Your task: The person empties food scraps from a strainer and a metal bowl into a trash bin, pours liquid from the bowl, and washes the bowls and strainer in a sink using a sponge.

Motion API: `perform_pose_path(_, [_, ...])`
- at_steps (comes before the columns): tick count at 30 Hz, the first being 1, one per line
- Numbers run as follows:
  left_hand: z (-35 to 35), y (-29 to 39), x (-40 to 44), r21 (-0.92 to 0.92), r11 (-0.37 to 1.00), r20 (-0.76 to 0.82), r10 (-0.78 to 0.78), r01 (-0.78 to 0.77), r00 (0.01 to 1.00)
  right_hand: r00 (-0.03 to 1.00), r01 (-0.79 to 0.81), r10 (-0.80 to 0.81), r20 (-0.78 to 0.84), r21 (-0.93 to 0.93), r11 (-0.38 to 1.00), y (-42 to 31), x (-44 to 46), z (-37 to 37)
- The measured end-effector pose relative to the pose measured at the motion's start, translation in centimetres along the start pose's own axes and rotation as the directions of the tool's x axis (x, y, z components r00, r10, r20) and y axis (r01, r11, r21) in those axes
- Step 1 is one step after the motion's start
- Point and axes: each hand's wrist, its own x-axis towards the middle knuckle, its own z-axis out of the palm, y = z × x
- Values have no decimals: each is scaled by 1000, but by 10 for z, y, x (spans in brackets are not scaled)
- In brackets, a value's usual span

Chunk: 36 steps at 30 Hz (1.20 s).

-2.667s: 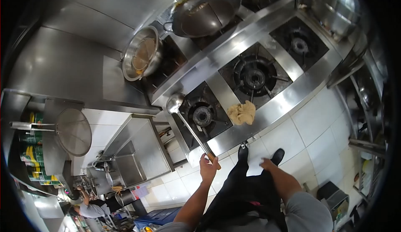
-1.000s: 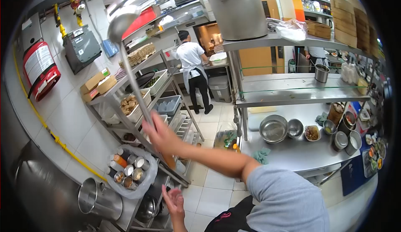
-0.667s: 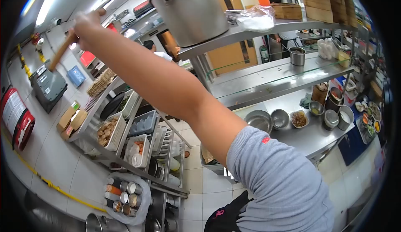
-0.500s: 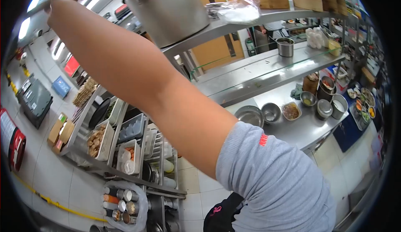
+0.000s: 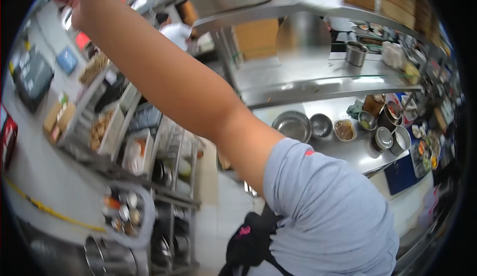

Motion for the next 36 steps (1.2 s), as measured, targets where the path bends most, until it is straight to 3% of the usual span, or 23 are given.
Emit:
perform_pose_path(1, [-1,-14,-9,-25,1000,-21,-13,13,1000,998,-22,23,63,-26,999,6,-49,-10])
perform_pose_path(2, [-2,-30,-20,-47,998,-43,-37,35,998,961,6,90,260,-348,938,12,-126,-39])
perform_pose_path(4, [-3,-65,-40,-99,989,-87,-115,106,990,757,435,212,617,-719,542,23,-280,-96])
perform_pose_path(5, [0,-80,-50,-126,981,-109,-161,147,981,651,167,399,646,-634,755,34,-368,-135])
perform_pose_path(6, [1,-97,-61,-158,968,-129,-218,197,967,258,41,864,432,-899,437,7,-430,-176])
perform_pose_path(7, [3,-117,-71,-175,953,-146,-273,247,951,22,84,991,128,-988,126,-6,-497,-222])
perform_pose_path(9, [11,-161,-97,-218,910,-164,-390,352,906,160,-145,966,-203,-973,-180,-67,-591,-296])
perform_pose_path(11, [22,-199,-125,-241,856,-164,-500,457,850,344,-170,770,-538,-842,-512,-128,-616,-324])
perform_pose_path(12, [29,-220,-144,-241,829,-154,-546,504,824,327,2,653,-683,-691,-723,-161,-666,-390])
perform_pose_path(13, [38,-241,-167,-237,806,-154,-583,543,798,576,-179,304,-759,-480,-859,-179,-652,-381])
perform_pose_path(14, [50,-263,-188,-177,799,-141,-599,575,789,511,-134,304,-804,-424,-896,-198,-636,-396])
perform_pose_path(15, [68,-284,-212,-72,806,-118,-591,587,798,646,17,289,-706,-366,-930,-219,-647,-409])
perform_pose_path(19, [151,-323,-263,358,826,-66,-442,435,895,415,-19,576,-704,-639,-769,-223,-630,-468])
perform_pose_path(21, [174,-318,-252,356,844,-188,-357,402,915,438,18,716,-544,-790,-612,-186,-635,-487])
perform_pose_path(23, [179,-299,-239,120,933,-513,-235,340,826,542,-140,723,-429,-894,-425,-135,-669,-513])
perform_pose_path(25, [174,-234,-240,-322,895,-671,-447,310,592,139,-530,792,-594,-721,-447,-70,-683,-497])
perform_pose_path(28, [174,-181,-249,-546,797,-600,-587,258,543,-6,-399,960,-281,-879,-260,37,-692,-387])
perform_pose_path(29, [184,-180,-252,-571,785,-614,-603,240,510,93,-323,978,-186,-935,-147,66,-725,-400])
perform_pose_path(30, [202,-188,-254,-592,770,-598,-619,239,509,-74,-412,986,-149,-896,-166,96,-725,-363])
perform_pose_path(31, [217,-195,-259,-610,754,-580,-633,242,513,138,-394,990,-29,-919,28,119,-749,-340])
perform_pose_path(32, [228,-195,-269,-637,718,-563,-683,282,466,-266,-370,957,117,-929,10,154,-729,-304])
perform_pose_path(35, [278,-238,-295,-681,688,-628,-725,251,284,-453,-442,885,110,-890,-116,186,-722,-176])
perform_pose_path(36, [272,-231,-316,-856,515,-490,-835,44,250,-459,-436,880,122,-894,-104,193,-731,-168])
